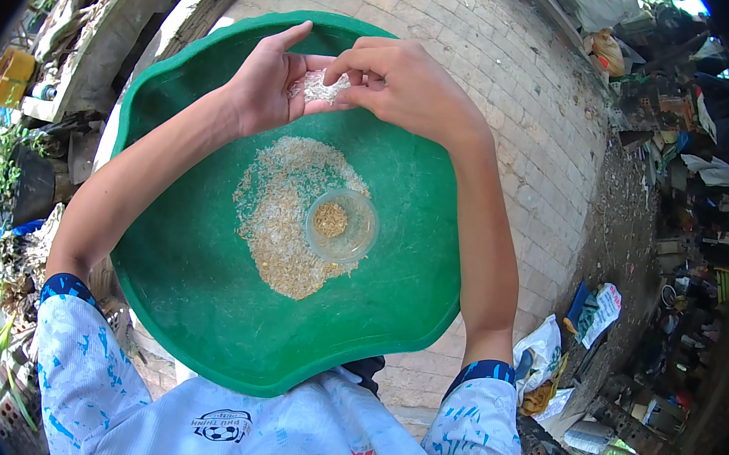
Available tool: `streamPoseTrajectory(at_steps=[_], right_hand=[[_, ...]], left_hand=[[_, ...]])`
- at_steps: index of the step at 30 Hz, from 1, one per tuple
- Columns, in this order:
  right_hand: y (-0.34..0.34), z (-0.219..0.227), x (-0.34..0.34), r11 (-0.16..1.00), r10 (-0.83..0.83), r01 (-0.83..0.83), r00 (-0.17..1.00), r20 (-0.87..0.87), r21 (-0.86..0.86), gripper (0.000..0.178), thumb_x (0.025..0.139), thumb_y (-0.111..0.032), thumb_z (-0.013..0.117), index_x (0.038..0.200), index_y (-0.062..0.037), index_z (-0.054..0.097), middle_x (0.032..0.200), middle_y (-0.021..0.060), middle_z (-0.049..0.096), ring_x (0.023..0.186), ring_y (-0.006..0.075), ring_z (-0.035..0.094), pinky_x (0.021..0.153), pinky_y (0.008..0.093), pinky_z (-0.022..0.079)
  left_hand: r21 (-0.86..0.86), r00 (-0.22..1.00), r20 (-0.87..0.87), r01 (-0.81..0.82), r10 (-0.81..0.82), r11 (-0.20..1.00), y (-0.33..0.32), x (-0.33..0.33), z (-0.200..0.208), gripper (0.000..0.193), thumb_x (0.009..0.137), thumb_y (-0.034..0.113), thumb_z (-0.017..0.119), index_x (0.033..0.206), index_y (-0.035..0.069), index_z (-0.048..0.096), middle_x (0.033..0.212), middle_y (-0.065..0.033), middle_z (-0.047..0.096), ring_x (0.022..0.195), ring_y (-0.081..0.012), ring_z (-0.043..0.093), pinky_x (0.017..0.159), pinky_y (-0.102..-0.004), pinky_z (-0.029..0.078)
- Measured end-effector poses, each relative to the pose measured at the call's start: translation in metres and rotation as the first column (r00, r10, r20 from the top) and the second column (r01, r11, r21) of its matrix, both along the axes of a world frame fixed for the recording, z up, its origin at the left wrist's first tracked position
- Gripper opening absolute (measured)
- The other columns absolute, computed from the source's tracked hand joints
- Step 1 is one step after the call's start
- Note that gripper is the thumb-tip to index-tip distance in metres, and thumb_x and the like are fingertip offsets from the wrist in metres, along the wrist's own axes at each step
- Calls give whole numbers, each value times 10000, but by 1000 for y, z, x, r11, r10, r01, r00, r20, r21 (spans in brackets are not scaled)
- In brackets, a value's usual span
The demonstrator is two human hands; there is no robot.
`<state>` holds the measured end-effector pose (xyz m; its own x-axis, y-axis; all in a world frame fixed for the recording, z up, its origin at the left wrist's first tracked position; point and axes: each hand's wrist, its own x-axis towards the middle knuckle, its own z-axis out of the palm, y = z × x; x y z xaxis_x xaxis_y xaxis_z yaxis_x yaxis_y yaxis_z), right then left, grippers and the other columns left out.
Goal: Manually sorting rice grains in a large green basin to remove impurities and lower-quality grains.
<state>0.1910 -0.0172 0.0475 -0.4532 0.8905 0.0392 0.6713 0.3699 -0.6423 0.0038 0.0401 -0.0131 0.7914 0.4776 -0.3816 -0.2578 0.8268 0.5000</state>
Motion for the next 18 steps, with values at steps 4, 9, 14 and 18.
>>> streamPoseTrajectory(at_steps=[4, 9, 14, 18], right_hand=[[2, -8, -4, 997, 49, -55, 994, 99, 58, 130, 810, -115, 698, 920, -46, 706, 866, 95, 643, 787, 238, 632, 719, 339, 507], [3, -11, -4, 997, 2, -2, 1000, -2, 73, 108, 826, -102, 673, 905, -34, 697, 869, 102, 654, 784, 233, 637, 708, 335, 508], [0, 1, -1, 984, -170, 162, 977, -125, -73, 123, 837, -100, 673, 923, -18, 704, 840, 98, 683, 732, 201, 633, 678, 304, 498], [-2, 5, 7, 971, 13, -34, 996, -90, -236, 95, 858, -80, 697, 921, -10, 716, 823, 25, 656, 713, 88, 573, 643, 244, 452]], left_hand=[[8, 1000, -21, 1, -1, 1000, 1, -2, -1, 788, 1035, 513, 196, 1293, -196, 423, 1190, -275, 596, 1096, -349, 641, 995, -401, 543], [3, 1000, -24, -16, 16, 1000, -1, -1, 3, 784, 1036, 510, 200, 1294, -196, 424, 1204, -280, 590, 1116, -356, 631, 1007, -409, 534], [1, 1000, -12, -9, 9, 1000, -2, 0, 5, 788, 1036, 510, 200, 1294, -200, 421, 1226, -289, 578, 1148, -359, 610, 1015, -418, 527], [4, 999, 34, 20, -20, 1000, 0, -3, 3, 792, 1036, 513, 197, 1300, -200, 418, 1230, -292, 575, 1151, -361, 608, 1013, -423, 528]])
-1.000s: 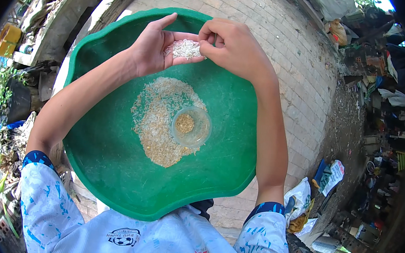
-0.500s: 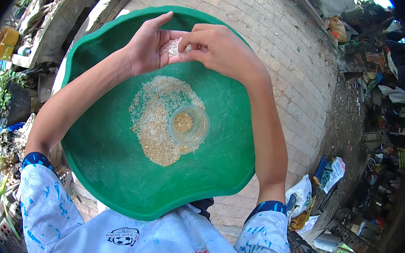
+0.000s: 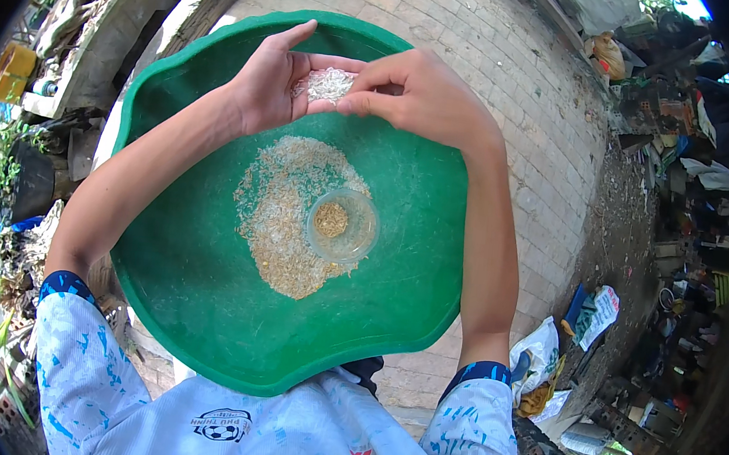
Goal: Manually sorting rice grains in a large green basin to remove impurities and lower-quality grains.
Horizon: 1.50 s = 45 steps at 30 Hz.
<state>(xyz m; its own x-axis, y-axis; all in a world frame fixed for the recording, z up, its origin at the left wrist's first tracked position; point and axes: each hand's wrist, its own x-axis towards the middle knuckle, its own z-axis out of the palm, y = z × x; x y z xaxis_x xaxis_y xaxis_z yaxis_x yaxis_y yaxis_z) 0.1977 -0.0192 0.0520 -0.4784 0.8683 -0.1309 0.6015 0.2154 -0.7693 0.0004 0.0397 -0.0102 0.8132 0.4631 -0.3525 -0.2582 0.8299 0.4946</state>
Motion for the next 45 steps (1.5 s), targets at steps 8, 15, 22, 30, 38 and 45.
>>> streamPoseTrajectory(at_steps=[8, 15, 22, 30, 38, 45], right_hand=[[4, -13, -5, 962, -18, -8, 995, 93, 273, 99, 819, -90, 721, 887, -22, 699, 791, 53, 601, 724, 169, 585, 652, 305, 462], [4, -14, -9, 951, -34, -39, 973, 228, 307, 104, 834, -95, 654, 902, -22, 684, 858, 115, 632, 790, 291, 623, 727, 366, 497], [0, 4, 1, 979, 52, -54, 999, 17, 197, 75, 842, -67, 672, 881, -7, 692, 802, 68, 626, 698, 163, 584, 629, 295, 460], [4, -17, -14, 918, -177, 185, 983, -56, 350, 107, 825, -116, 691, 892, -41, 729, 808, 80, 648, 691, 209, 623, 648, 329, 495], [4, -29, -26, 898, -53, -39, 979, 195, 439, 126, 861, -165, 641, 919, -64, 691, 870, 90, 629, 807, 276, 637, 726, 378, 511], [4, -26, -25, 908, -98, 60, 993, 72, 414, 112, 853, -97, 658, 934, -20, 660, 850, 91, 605, 763, 228, 621, 690, 338, 504]], left_hand=[[-6, 997, -56, -52, 52, 999, 0, 1, 3, 784, 1037, 513, 199, 1301, -188, 430, 1195, -264, 597, 1113, -322, 634, 996, -405, 542], [8, 996, -61, -64, 64, 998, 1, 2, -1, 778, 1036, 509, 208, 1303, -188, 427, 1189, -261, 599, 1102, -321, 639, 979, -390, 553], [54, 998, -51, -34, 37, 998, 1, -1, 1, 795, 1029, 526, 216, 1307, -190, 420, 1212, -274, 589, 1097, -326, 641, 964, -385, 563], [46, 999, -46, 4, -2, 999, -3, 5, -1, 780, 1024, 527, 220, 1283, -170, 455, 1181, -242, 612, 1046, -296, 666, 946, -375, 574], [56, 999, -31, 39, -37, 998, 1, -3, -15, 660, 1001, 548, 365, 1093, -75, 565, 992, -115, 669, 901, -197, 692, 858, -344, 594], [41, 987, -150, -50, 56, 998, -9, 4, 6, 740, 1009, 565, 254, 1129, -98, 561, 1004, -145, 667, 873, -199, 678, 846, -338, 589]])
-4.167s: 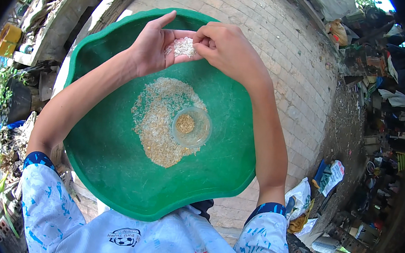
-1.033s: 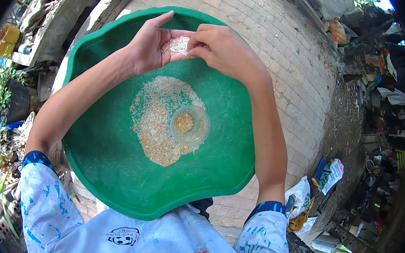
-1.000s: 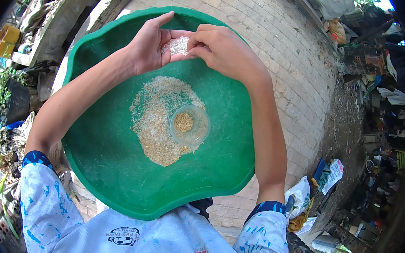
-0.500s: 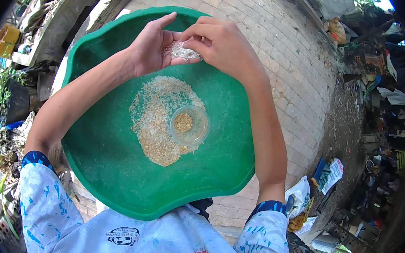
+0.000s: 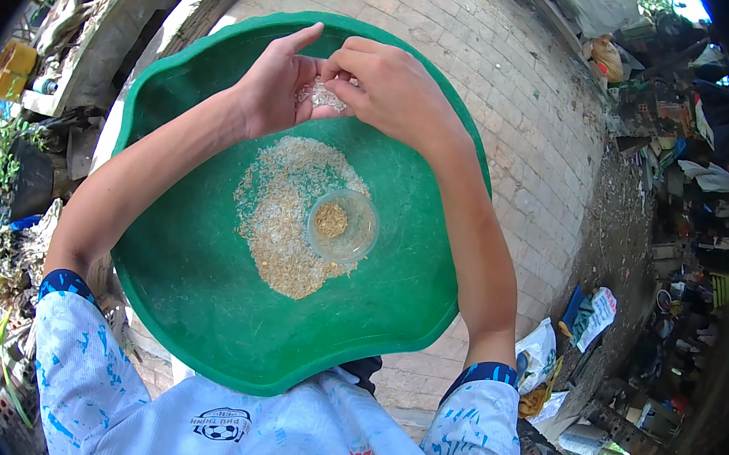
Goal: Manually sorting rice grains in a large green basin to remove impurities and lower-quality grains.
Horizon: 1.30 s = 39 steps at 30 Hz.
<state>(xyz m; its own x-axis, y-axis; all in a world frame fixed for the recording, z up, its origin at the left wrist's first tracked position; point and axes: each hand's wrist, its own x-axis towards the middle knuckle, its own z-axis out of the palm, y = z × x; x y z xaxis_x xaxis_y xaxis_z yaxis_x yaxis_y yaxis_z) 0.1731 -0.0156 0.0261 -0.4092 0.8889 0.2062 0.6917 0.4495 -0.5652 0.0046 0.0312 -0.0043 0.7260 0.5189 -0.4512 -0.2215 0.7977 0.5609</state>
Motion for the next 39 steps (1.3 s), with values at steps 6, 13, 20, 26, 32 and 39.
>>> streamPoseTrajectory(at_steps=[6, 13, 20, 26, 32, 39], right_hand=[[2, -2, -3, 998, 55, -54, 990, 127, -16, 130, 860, -151, 628, 917, -46, 680, 901, 93, 635, 815, 268, 638, 735, 370, 513], [1, 7, 1, 994, -93, 90, 994, -54, -56, 113, 875, -110, 674, 946, -22, 680, 856, 53, 649, 705, 117, 592, 633, 267, 478], [-8, 35, 21, 890, 83, -126, 990, -117, -437, 108, 886, -103, 694, 897, 2, 713, 777, -2, 647, 688, 72, 560, 591, 212, 429], [-1, 29, 30, 971, -218, 224, 973, 75, -82, 160, 778, -151, 732, 883, -31, 737, 771, 88, 659, 662, 168, 579, 647, 301, 476], [0, 17, 21, 985, -130, 142, 984, 122, -97, 168, 801, -141, 700, 886, 4, 711, 847, 136, 669, 775, 255, 641, 737, 366, 513], [2, 14, 22, 983, -115, 136, 979, 167, -120, 162, 812, -138, 672, 877, 7, 700, 831, 142, 661, 770, 268, 641, 723, 370, 514]], left_hand=[[39, 998, 14, 54, -55, 998, 4, -3, -7, 738, 1013, 558, 245, 1127, -99, 563, 1021, -146, 665, 914, -203, 675, 895, -354, 574], [16, 998, 48, 29, -30, 999, 4, -1, -2, 767, 1015, 547, 237, 1224, -138, 512, 1090, -190, 646, 1002, -258, 674, 940, -358, 568], [18, 992, 111, 50, -52, 999, 11, -8, -10, 797, 1022, 539, 222, 1316, -173, 427, 1188, -254, 611, 1081, -329, 650, 967, -374, 560], [-21, 989, 148, 21, -18, 1000, 11, -2, -4, 807, 1026, 539, 212, 1310, -186, 423, 1202, -288, 597, 1105, -354, 636, 983, -408, 548], [-22, 992, 129, 4, -1, 1000, 13, -4, -5, 798, 1028, 529, 220, 1299, -192, 431, 1200, -284, 598, 1092, -357, 641, 986, -412, 547], [-11, 995, 95, 11, -10, 1000, 9, -2, -6, 800, 1027, 528, 225, 1294, -194, 440, 1194, -279, 603, 1092, -353, 642, 991, -408, 545]])
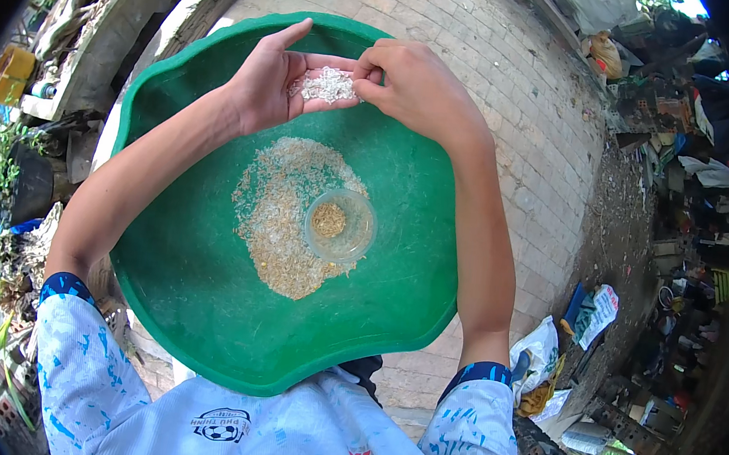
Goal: Manually sorting rice grains in a large green basin to remove impurities and lower-quality grains.
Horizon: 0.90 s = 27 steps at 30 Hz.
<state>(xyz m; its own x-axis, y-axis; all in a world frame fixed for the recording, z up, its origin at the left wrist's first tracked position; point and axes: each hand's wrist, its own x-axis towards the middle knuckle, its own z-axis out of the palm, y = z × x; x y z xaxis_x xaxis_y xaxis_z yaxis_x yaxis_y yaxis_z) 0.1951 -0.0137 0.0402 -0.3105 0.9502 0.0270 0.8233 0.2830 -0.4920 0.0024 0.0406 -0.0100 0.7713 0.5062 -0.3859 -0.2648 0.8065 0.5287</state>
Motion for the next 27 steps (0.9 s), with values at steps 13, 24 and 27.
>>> streamPoseTrajectory(at_steps=[13, 24, 27], right_hand=[[1, -4, 4, 996, 56, -53, 998, -41, 76, 145, 824, -134, 675, 902, -14, 702, 871, 121, 649, 790, 264, 638, 744, 371, 508], [7, -8, 17, 1000, 10, -8, 989, -151, 19, 130, 901, -105, 589, 953, -3, 650, 878, 113, 641, 813, 231, 608, 733, 347, 481], [6, -15, 18, 999, 1, 4, 992, -130, 42, 116, 923, -111, 586, 959, -12, 636, 871, 90, 632, 782, 196, 583, 710, 325, 464]], left_hand=[[7, 999, 2, -33, 33, 999, 0, 1, 2, 784, 1028, 520, 254, 1298, -194, 432, 1181, -288, 602, 1094, -344, 641, 980, -402, 551], [24, 997, 71, 31, -33, 999, 5, -3, -4, 815, 1016, 560, 283, 1314, -184, 427, 1223, -291, 592, 1133, -359, 623, 1002, -410, 533], [54, 997, -59, 59, -55, 997, 6, -5, -4, 762, 1012, 533, 349, 1330, -153, 447, 1268, -277, 580, 1147, -339, 623, 1010, -379, 526]])
